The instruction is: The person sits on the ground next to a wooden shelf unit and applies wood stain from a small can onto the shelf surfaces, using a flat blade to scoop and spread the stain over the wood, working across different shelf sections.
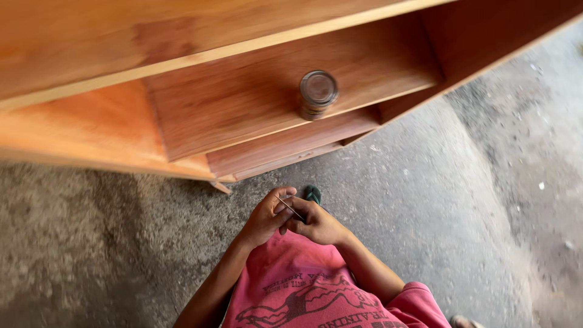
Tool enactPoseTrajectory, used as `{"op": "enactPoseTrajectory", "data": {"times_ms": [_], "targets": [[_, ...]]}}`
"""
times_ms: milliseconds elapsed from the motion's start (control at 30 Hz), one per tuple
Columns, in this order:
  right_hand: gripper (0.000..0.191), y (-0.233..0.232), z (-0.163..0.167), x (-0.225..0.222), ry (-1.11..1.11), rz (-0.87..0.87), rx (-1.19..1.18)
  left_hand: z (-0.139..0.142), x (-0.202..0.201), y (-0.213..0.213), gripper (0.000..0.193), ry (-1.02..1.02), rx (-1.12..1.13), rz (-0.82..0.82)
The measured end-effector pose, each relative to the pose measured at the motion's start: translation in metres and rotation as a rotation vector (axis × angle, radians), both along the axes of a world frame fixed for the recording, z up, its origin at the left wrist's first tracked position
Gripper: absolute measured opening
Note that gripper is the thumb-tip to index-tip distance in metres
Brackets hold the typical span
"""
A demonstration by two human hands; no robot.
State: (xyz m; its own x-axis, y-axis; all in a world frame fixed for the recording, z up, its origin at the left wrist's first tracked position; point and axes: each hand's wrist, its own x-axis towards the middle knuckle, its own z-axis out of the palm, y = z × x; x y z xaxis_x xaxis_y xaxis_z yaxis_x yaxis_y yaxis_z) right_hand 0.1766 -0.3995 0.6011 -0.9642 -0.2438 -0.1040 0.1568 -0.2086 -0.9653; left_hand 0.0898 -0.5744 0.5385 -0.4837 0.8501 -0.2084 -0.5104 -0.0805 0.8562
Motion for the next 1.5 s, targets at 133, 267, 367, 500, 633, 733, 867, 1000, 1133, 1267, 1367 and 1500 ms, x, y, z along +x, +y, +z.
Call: {"op": "enactPoseTrajectory", "data": {"times_ms": [133,267,367,500,633,733,867,1000,1133,1267,1367,1500], "targets": [[0.039,-0.014,0.004,-0.012,-0.055,0.048,0.081,-0.009,0.0,-0.023,0.062,-0.043,0.06,0.091],[0.041,-0.007,0.007,-0.022,-0.116,-0.033,0.327,-0.012,-0.016,-0.027,0.062,0.401,-0.024,0.251],[0.038,0.014,0.008,-0.026,-0.019,-0.125,0.388,-0.006,-0.037,-0.021,0.062,0.56,-0.3,0.289],[0.038,0.052,0.005,-0.029,-0.045,-0.241,0.403,0.019,-0.067,0.012,0.064,0.846,-0.335,0.424],[0.044,0.092,0.003,-0.026,-0.05,-0.378,0.369,0.051,-0.097,0.094,0.075,1.185,-0.249,0.597],[0.052,0.124,0.004,-0.019,-0.007,-0.477,0.335,0.06,-0.126,0.163,0.085,1.345,-0.24,0.684],[0.064,0.158,-0.005,-0.019,0.028,-0.518,0.264,0.047,-0.149,0.21,0.09,1.419,-0.374,0.576],[0.064,0.176,-0.017,-0.035,-0.053,-0.434,0.367,0.04,-0.154,0.219,0.083,1.404,-0.432,0.597],[0.061,0.183,-0.025,-0.054,-0.045,-0.311,0.38,0.049,-0.153,0.202,0.075,1.343,-0.482,0.701],[0.056,0.192,-0.025,-0.08,0.014,-0.234,0.361,0.054,-0.154,0.145,0.075,1.269,-0.502,0.748],[0.054,0.19,-0.023,-0.095,0.039,-0.244,0.438,0.058,-0.157,0.089,0.078,1.286,-0.616,0.681],[0.054,0.165,-0.031,-0.11,-0.141,-0.275,0.472,0.067,-0.159,0.028,0.077,1.313,-0.719,0.692]]}}
